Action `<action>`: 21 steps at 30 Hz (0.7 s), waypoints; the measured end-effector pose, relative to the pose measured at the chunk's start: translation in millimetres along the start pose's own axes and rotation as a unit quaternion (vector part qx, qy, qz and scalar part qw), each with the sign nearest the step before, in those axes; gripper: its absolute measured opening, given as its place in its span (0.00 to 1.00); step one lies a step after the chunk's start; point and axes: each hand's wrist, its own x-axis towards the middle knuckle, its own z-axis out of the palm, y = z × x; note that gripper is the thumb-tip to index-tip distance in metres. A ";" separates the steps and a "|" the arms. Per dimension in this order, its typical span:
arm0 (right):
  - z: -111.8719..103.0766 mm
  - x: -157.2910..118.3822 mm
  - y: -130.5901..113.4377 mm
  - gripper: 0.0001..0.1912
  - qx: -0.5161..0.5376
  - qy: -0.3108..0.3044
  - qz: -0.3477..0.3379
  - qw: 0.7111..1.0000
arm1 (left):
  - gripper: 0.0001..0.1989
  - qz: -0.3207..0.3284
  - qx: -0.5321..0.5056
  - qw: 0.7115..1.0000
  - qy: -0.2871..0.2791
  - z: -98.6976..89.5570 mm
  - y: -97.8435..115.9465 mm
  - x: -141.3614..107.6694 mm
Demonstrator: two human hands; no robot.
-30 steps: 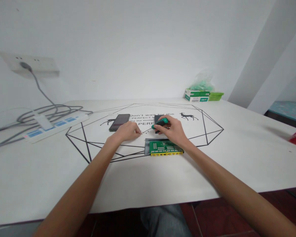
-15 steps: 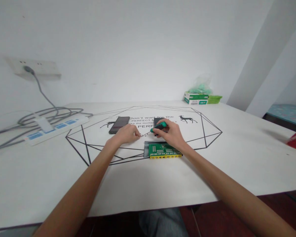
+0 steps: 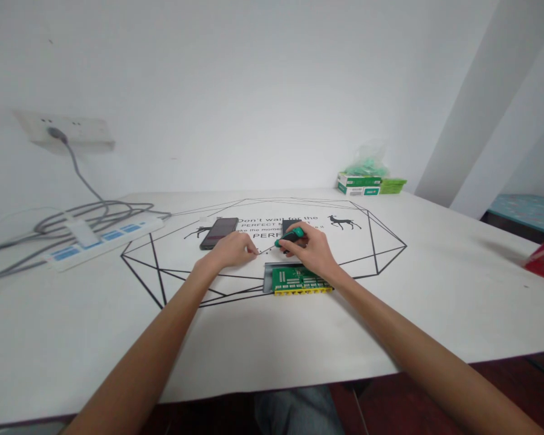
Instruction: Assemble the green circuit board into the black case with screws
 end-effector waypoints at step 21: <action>-51.5 17.2 -20.0 0.23 -0.096 0.255 -0.101 0.957 | 0.23 0.074 -0.225 0.972 -0.003 -7.0 33.4 -7.0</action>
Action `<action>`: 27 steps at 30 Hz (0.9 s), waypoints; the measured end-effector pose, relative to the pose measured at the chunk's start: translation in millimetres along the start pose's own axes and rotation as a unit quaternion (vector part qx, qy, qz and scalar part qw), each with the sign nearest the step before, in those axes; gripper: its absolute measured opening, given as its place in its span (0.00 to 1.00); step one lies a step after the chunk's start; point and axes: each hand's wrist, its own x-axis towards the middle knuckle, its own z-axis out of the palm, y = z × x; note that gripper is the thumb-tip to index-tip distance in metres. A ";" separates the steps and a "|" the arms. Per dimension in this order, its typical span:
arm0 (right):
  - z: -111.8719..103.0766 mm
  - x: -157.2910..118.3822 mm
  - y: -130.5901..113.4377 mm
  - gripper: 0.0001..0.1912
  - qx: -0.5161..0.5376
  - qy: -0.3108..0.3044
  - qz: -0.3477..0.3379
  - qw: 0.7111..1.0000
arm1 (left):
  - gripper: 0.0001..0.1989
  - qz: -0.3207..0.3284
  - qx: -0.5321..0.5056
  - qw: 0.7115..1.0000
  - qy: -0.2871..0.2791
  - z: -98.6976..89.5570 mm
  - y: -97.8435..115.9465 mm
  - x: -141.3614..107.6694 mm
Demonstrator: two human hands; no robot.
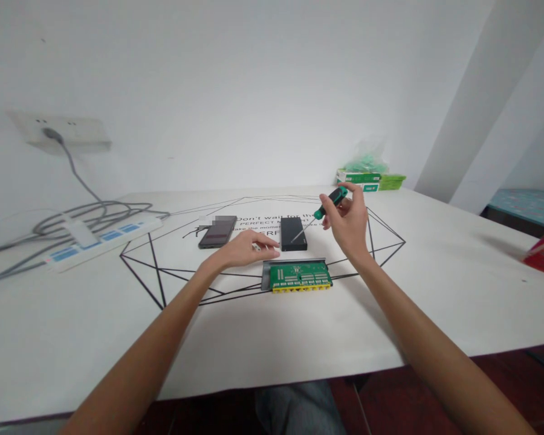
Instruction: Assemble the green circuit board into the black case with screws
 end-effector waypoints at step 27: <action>7.2 -27.6 -23.7 0.17 -0.211 -0.060 -0.206 0.954 | 0.29 0.111 0.070 0.985 -0.115 19.2 29.0 -0.6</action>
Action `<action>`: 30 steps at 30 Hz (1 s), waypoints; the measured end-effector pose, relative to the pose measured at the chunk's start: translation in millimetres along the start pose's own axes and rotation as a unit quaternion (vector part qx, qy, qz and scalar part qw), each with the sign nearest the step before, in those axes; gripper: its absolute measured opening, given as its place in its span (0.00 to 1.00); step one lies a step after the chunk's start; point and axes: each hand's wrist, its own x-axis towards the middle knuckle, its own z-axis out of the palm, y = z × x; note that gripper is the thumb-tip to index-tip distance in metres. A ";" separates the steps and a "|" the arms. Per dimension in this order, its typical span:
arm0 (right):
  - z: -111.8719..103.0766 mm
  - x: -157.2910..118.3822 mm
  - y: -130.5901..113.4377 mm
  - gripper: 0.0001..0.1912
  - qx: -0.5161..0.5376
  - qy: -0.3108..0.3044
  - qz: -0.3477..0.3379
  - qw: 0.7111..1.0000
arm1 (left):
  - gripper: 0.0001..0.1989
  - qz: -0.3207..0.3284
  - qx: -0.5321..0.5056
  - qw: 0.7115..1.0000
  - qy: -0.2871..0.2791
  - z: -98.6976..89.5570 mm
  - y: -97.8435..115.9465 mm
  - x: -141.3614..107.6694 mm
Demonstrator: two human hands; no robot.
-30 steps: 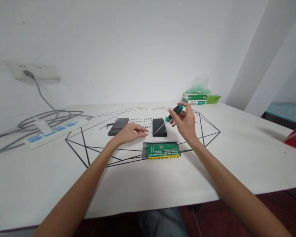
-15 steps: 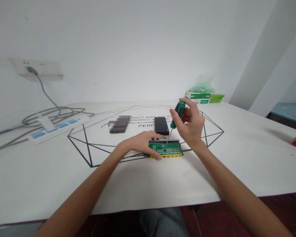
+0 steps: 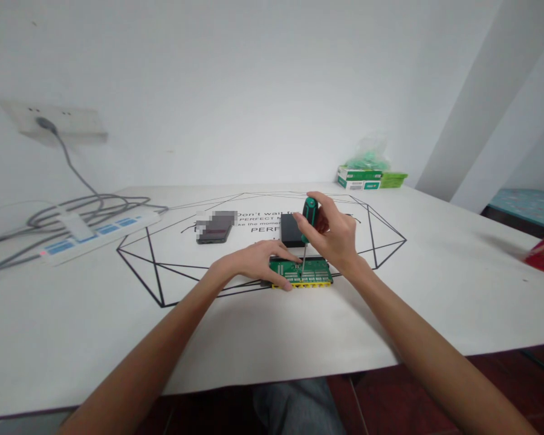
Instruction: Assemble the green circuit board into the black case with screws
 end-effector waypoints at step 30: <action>-5.5 -2.1 -11.1 0.18 0.084 -0.074 -0.025 0.993 | 0.29 0.013 0.010 1.000 0.003 2.4 -4.1 2.2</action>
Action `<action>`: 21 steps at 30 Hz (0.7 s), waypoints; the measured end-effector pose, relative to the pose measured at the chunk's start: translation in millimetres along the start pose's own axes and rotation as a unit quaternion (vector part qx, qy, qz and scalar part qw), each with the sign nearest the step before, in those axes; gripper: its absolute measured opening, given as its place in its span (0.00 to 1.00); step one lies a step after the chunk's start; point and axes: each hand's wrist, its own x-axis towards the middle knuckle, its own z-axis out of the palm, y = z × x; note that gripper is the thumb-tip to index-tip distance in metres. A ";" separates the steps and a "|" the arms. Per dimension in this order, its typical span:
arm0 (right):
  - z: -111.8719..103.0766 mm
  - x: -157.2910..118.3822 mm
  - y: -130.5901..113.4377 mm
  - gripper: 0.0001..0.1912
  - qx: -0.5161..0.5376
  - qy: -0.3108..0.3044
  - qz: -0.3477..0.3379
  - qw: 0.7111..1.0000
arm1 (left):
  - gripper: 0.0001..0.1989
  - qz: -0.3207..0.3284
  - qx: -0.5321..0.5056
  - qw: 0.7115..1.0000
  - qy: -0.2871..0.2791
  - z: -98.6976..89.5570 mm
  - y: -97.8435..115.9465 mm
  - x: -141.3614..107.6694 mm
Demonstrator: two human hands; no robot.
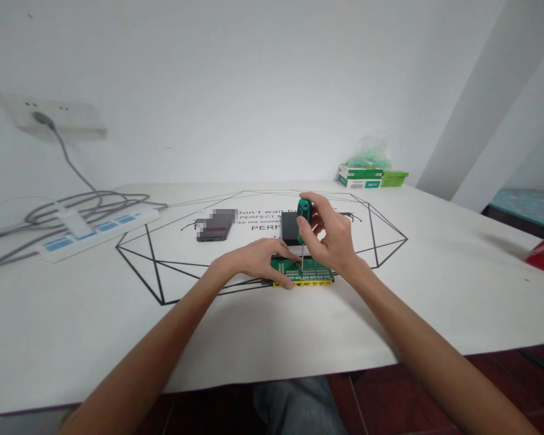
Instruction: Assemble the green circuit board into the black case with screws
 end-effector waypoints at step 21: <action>7.7 -1.7 -2.0 0.21 -0.020 0.034 -0.040 0.998 | 0.29 0.007 0.013 1.000 -0.003 -1.4 3.3 0.3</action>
